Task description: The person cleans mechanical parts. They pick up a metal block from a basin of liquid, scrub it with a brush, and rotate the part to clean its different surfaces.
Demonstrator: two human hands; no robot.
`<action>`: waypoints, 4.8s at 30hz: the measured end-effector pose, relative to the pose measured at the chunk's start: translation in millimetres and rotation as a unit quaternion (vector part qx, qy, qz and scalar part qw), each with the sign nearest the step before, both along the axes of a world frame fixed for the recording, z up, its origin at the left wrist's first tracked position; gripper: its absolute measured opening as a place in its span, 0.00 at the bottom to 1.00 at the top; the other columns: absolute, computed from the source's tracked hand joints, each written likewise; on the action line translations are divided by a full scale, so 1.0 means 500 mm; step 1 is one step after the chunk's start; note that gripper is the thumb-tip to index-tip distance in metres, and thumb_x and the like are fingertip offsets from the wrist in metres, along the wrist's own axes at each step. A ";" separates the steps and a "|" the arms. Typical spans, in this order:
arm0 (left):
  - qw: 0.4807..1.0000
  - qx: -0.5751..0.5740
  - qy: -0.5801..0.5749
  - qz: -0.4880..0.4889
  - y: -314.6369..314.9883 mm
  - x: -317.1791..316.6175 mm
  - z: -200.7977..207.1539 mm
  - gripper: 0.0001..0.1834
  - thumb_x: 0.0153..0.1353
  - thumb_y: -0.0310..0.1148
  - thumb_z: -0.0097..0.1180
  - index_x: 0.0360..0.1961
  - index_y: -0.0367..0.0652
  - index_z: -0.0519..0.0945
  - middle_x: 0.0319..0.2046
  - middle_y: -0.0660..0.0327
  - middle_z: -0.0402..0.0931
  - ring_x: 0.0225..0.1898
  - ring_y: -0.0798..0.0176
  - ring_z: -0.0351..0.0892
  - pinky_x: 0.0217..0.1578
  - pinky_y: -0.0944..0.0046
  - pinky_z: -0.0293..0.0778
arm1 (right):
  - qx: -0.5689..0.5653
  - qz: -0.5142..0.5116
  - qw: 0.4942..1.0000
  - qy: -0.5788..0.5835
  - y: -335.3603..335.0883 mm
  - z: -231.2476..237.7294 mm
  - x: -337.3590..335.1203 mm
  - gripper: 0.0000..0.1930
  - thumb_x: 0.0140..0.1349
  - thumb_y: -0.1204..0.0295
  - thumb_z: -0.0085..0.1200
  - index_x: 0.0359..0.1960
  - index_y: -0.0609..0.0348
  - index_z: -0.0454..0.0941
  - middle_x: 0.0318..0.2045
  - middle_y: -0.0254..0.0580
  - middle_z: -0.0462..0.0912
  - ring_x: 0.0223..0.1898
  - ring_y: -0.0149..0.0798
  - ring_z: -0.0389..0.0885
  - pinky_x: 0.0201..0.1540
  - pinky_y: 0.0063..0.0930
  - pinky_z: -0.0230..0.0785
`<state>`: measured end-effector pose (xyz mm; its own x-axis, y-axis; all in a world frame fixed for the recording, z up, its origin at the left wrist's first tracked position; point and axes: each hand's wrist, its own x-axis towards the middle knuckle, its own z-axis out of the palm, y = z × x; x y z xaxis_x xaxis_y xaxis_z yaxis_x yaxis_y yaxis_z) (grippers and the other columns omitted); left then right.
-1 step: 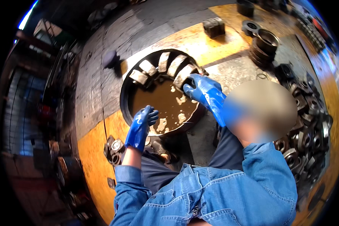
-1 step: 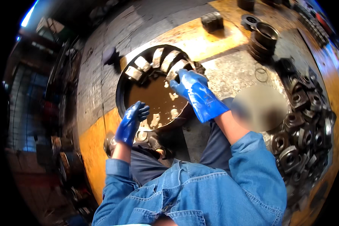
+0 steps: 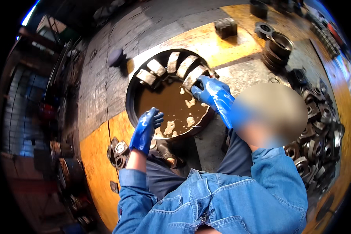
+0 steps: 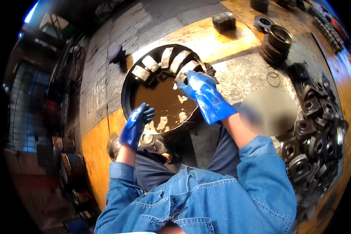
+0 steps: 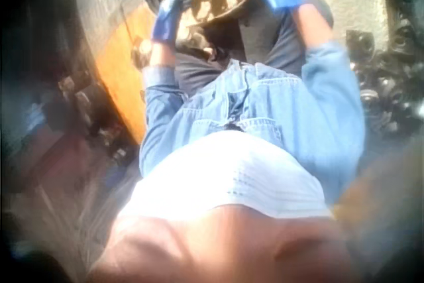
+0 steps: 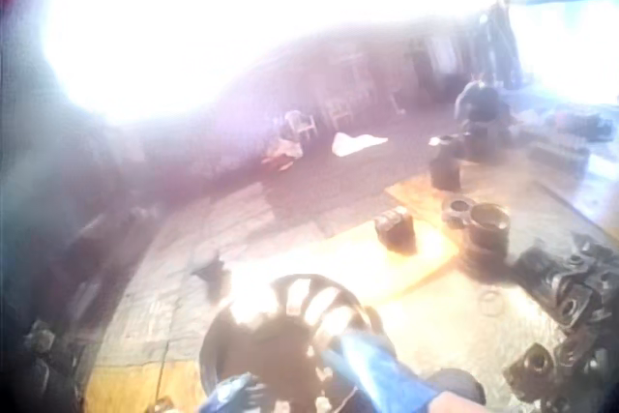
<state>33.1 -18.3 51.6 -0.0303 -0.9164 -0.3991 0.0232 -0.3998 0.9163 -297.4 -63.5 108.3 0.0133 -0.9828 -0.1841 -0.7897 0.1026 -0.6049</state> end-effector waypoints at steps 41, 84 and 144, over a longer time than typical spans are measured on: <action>0.981 0.094 -0.024 0.167 -0.313 0.001 -0.174 0.38 0.81 0.66 0.34 0.70 0.47 0.78 0.62 0.64 0.83 0.61 0.61 0.82 0.65 0.57 0.73 | 0.278 0.206 0.933 0.094 -0.146 -0.101 0.063 0.26 0.65 0.46 0.60 0.53 0.51 0.89 0.50 0.46 0.90 0.52 0.51 0.89 0.55 0.47 0.81; 0.974 0.115 0.178 0.084 -0.029 -0.070 -0.102 0.22 0.77 0.42 0.52 0.60 0.34 0.77 0.49 0.49 0.86 0.37 0.55 0.83 0.38 0.59 0.78 | 0.176 0.157 0.846 -0.478 0.008 -0.171 -0.034 0.19 0.75 0.55 0.56 0.50 0.60 0.83 0.39 0.44 0.90 0.39 0.37 0.90 0.46 0.29 0.82; 0.875 0.084 -0.476 -0.018 -0.074 0.067 -0.127 0.39 0.53 0.47 0.64 0.59 0.27 0.78 0.54 0.33 0.83 0.58 0.36 0.84 0.61 0.50 0.78 | 0.198 0.276 0.899 0.277 -0.080 -0.286 0.321 0.19 0.67 0.71 0.58 0.59 0.54 0.83 0.52 0.49 0.90 0.55 0.54 0.89 0.51 0.57 0.82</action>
<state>66.8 -55.2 -11.8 0.3620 -0.8473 -0.3888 -0.7337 -0.5162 0.4418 -137.0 -103.3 -34.8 0.2777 -0.7100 -0.6471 -0.9550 -0.2768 -0.1062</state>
